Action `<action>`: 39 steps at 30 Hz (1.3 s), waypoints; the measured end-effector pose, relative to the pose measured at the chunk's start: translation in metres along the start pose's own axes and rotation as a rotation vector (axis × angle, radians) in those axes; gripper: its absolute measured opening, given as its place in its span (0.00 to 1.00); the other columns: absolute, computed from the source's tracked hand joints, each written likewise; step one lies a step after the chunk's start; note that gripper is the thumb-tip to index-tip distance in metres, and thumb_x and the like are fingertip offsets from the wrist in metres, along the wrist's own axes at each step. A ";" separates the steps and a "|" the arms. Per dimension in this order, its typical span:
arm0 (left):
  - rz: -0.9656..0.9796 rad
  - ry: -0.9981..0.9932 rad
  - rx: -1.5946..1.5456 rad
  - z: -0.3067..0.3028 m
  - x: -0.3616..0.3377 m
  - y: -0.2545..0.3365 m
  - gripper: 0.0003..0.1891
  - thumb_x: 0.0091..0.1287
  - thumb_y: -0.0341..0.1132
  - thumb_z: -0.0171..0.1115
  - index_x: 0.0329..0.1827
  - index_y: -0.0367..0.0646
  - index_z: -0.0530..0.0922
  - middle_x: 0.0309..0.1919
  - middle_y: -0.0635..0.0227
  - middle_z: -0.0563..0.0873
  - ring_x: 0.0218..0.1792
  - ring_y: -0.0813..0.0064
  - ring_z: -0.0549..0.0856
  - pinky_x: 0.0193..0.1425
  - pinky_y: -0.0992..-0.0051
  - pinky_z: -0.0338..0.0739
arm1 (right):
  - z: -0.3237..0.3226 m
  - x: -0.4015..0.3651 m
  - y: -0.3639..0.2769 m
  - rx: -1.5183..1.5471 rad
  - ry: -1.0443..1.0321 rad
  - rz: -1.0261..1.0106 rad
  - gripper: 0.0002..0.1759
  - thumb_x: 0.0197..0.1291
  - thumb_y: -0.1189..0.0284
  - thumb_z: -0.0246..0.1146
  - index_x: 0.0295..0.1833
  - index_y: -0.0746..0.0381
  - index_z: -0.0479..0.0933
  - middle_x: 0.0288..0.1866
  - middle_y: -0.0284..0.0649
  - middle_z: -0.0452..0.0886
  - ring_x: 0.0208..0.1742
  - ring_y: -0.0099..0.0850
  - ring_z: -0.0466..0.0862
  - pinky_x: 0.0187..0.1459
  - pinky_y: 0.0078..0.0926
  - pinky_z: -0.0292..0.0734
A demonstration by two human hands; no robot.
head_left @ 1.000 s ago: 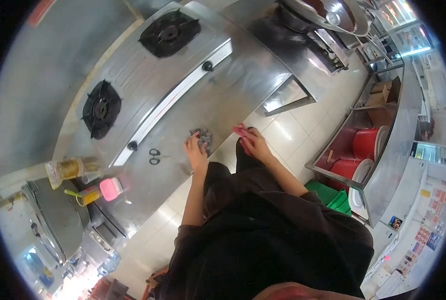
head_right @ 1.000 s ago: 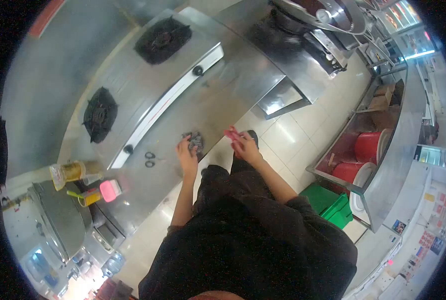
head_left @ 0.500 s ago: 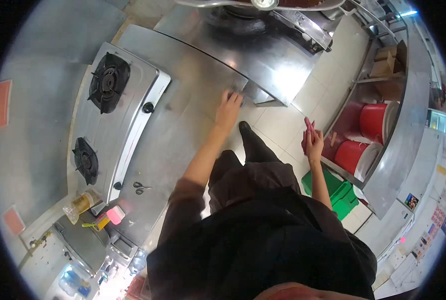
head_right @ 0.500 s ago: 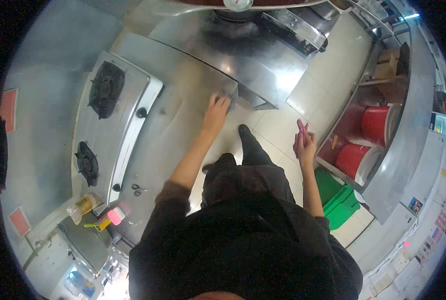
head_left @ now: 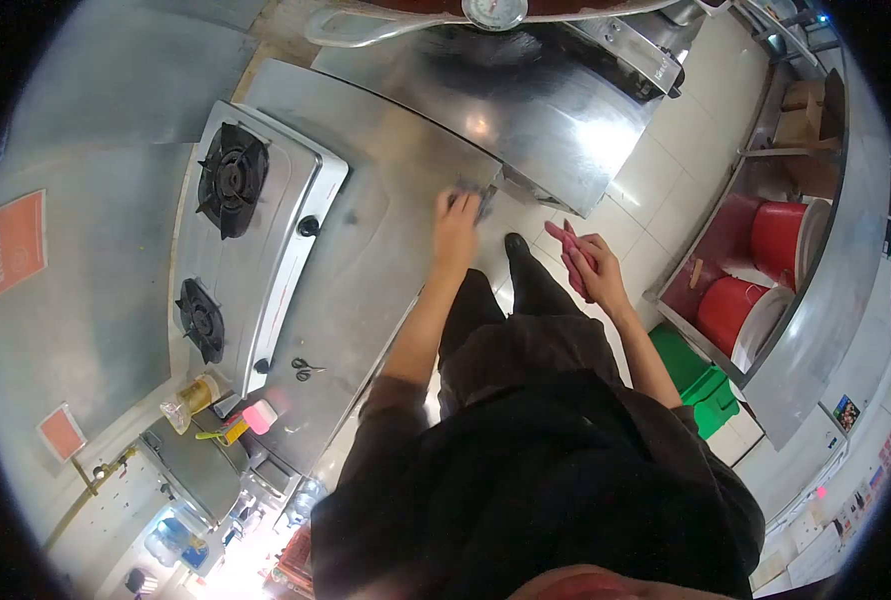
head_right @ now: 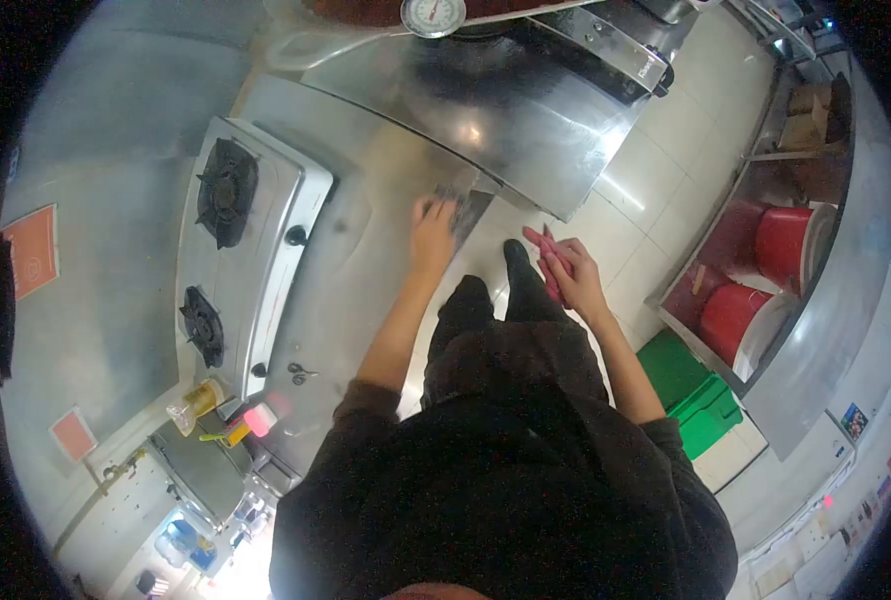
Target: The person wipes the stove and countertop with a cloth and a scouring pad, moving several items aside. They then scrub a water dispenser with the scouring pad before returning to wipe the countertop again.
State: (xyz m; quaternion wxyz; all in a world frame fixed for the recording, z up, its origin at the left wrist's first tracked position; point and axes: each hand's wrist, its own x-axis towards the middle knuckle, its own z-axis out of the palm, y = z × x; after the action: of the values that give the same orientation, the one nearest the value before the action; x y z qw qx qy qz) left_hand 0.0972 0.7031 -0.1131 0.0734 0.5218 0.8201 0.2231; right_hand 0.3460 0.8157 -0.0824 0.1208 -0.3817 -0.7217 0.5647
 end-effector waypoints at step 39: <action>-0.846 -0.129 -0.044 -0.234 -0.450 -0.269 0.10 0.42 0.34 0.71 0.28 0.43 0.87 0.72 0.78 0.61 0.68 0.54 0.61 0.63 0.55 0.70 | 0.430 -0.076 -0.054 -0.886 -0.508 -1.191 0.19 0.57 0.68 0.62 0.54 0.61 0.75 0.54 0.40 0.75 0.51 0.40 0.74 0.52 0.41 0.68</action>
State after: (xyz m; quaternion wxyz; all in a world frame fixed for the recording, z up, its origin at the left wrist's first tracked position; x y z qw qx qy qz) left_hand -0.0064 0.1397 -0.0742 0.2209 0.1506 0.9506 0.1578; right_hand 0.1148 0.4492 -0.1567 0.0710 0.1978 -0.9684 0.1340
